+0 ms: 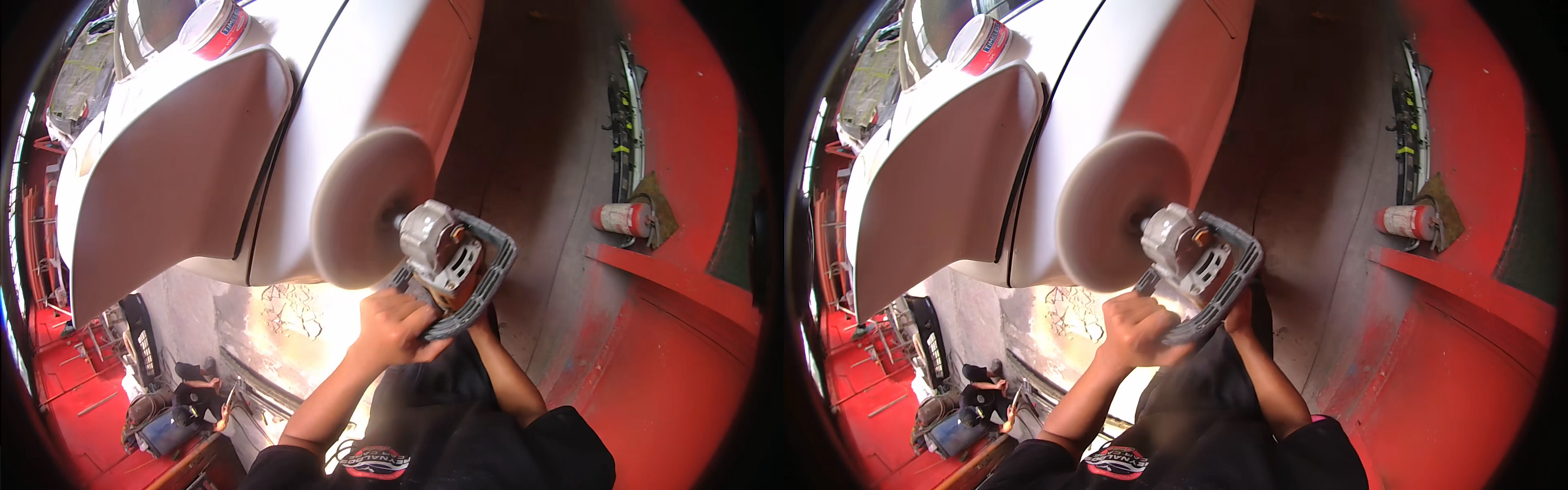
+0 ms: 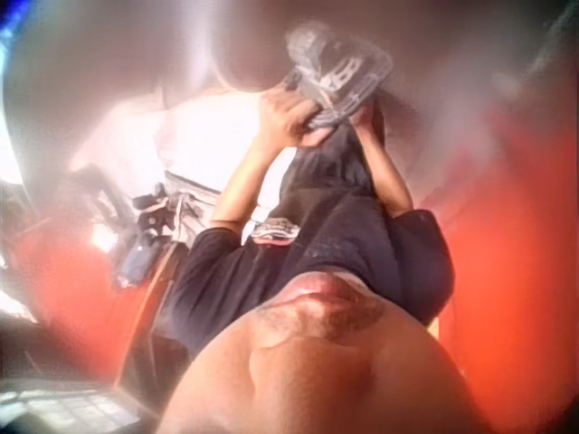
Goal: The person uses a rotary polisher to buff the rear quarter panel of a white car. They apply compound from a small container, then move the polisher in overlapping circular motions across the panel, periodically pausing to touch the surface and reapply compound.
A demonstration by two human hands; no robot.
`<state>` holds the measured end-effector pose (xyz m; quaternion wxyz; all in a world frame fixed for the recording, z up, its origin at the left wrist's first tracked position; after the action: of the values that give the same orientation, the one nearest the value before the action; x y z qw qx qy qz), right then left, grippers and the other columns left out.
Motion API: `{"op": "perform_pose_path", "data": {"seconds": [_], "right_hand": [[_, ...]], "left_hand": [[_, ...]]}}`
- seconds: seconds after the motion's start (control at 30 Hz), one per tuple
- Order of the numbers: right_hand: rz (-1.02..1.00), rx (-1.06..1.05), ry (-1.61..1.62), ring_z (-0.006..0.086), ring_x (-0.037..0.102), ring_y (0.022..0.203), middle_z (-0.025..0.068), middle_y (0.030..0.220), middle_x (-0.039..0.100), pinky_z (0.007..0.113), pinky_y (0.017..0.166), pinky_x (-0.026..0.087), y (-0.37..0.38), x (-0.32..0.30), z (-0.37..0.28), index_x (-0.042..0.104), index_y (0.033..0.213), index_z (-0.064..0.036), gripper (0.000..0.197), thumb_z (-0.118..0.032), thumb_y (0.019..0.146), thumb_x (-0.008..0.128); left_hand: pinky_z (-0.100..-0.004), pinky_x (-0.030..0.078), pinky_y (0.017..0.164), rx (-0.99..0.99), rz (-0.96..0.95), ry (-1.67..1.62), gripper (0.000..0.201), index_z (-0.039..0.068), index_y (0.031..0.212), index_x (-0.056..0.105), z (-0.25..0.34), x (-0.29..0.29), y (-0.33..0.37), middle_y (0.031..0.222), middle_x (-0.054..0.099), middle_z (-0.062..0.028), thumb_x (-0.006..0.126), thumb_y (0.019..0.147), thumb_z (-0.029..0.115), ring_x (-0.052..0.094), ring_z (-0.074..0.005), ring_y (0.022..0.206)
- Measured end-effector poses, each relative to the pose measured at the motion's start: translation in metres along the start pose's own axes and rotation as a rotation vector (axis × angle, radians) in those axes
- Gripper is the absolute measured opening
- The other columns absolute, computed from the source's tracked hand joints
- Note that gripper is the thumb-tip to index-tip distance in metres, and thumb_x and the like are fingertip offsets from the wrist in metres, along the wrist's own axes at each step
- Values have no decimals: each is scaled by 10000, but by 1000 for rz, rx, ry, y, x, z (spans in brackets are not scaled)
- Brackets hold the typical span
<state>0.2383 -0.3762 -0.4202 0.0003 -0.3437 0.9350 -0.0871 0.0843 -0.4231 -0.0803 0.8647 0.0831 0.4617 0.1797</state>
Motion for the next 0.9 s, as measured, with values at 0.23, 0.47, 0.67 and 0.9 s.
{"op": "perform_pose_path", "data": {"seconds": [0.23, 0.47, 0.67, 0.9], "right_hand": [[-38, -53, -163, 297, 709, 856, 185, 898, 718, 396, 756, 520, -83, 16, -30, 687, 973, 6, 629, -554, 1042, 409], [-157, 48, -193, 316, 735, 996, 211, 965, 730, 367, 836, 520, -66, 20, -76, 702, 1123, 18, 703, -621, 1032, 425], [-218, 49, -208, 318, 726, 1000, 223, 961, 721, 371, 808, 508, -21, -8, -80, 695, 1118, 10, 710, -616, 1053, 368], [11, 127, -88, 346, 693, 1120, 288, 1077, 702, 418, 872, 489, 77, -60, -86, 663, 1224, 37, 690, -557, 1080, 343]], "left_hand": [[-316, 351, 464, 22, 91, -13, 260, 128, 651, 629, 27, -40, -98, 513, 481, 10, 809, 662, 315, 494, -183, 433], [-314, 359, 460, 33, 171, -28, 243, 107, 670, 674, 28, -56, -128, 522, 528, -6, 804, 651, 311, 515, -183, 434], [-324, 366, 461, 29, 220, -68, 232, 106, 632, 606, 21, -48, -56, 513, 498, -16, 777, 575, 252, 503, -210, 424], [-346, 427, 472, -83, 215, 3, 200, 77, 677, 649, -3, -33, 98, 525, 535, -66, 769, 572, 198, 532, -255, 440]]}}
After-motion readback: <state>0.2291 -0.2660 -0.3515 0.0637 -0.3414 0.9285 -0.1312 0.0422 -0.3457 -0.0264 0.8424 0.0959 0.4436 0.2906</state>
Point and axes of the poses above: each hand's wrist, its own y-axis towards the middle knuckle, its own x-axis out of the palm, z = x × y, the point moved 8 cm from there along y, towards the middle knuckle
